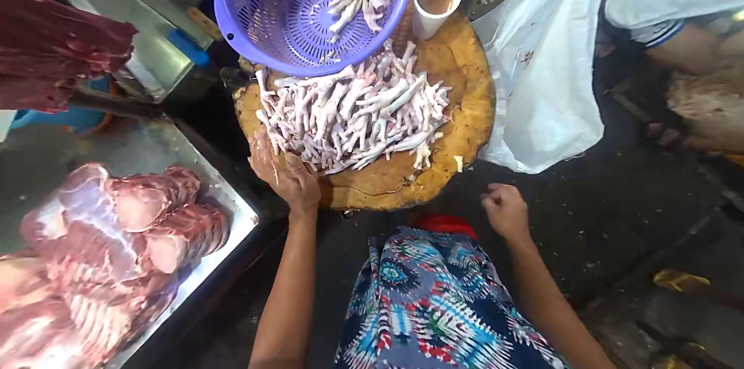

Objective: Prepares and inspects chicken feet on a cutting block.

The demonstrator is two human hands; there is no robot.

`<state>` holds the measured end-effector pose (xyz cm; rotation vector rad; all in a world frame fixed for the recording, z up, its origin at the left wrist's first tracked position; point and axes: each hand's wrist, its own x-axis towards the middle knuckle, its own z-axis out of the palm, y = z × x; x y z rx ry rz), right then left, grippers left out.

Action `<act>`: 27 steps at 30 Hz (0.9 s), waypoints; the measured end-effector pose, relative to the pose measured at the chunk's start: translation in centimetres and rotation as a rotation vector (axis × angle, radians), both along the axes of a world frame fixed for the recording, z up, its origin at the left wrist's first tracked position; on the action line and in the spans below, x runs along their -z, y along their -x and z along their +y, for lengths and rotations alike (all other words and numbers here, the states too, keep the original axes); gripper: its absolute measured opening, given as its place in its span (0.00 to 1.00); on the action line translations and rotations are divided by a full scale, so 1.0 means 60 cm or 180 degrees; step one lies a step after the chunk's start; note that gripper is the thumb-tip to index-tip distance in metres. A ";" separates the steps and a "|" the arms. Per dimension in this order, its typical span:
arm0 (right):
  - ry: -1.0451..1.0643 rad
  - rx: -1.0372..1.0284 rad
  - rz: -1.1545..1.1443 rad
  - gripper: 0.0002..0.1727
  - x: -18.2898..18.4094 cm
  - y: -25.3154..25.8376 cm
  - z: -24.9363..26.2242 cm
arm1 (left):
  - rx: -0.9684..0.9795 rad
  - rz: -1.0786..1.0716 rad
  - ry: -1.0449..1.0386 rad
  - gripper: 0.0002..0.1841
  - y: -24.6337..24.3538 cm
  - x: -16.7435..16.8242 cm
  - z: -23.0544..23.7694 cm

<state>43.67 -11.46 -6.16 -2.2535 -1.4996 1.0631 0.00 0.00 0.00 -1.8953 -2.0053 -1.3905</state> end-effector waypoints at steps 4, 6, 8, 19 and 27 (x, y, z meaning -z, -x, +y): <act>0.1176 -0.0331 0.1149 0.46 0.026 0.129 -0.032 | 0.0161 -0.0102 0.0015 0.39 0.002 0.043 -0.003; 0.1429 -0.0163 0.2079 0.36 0.023 0.211 -0.041 | 0.0181 -0.0003 0.0077 0.43 0.002 0.048 -0.004; 0.1345 0.0095 0.2807 0.31 0.019 0.291 -0.048 | 0.0192 0.0152 0.0175 0.46 0.001 0.047 -0.008; 0.0313 0.1759 0.3011 0.29 0.016 0.492 -0.046 | 0.0237 0.0102 0.0172 0.47 0.004 0.050 -0.009; 0.0117 0.1775 0.2898 0.20 0.023 0.512 -0.037 | 0.0248 0.0169 -0.0041 0.47 0.000 0.049 0.003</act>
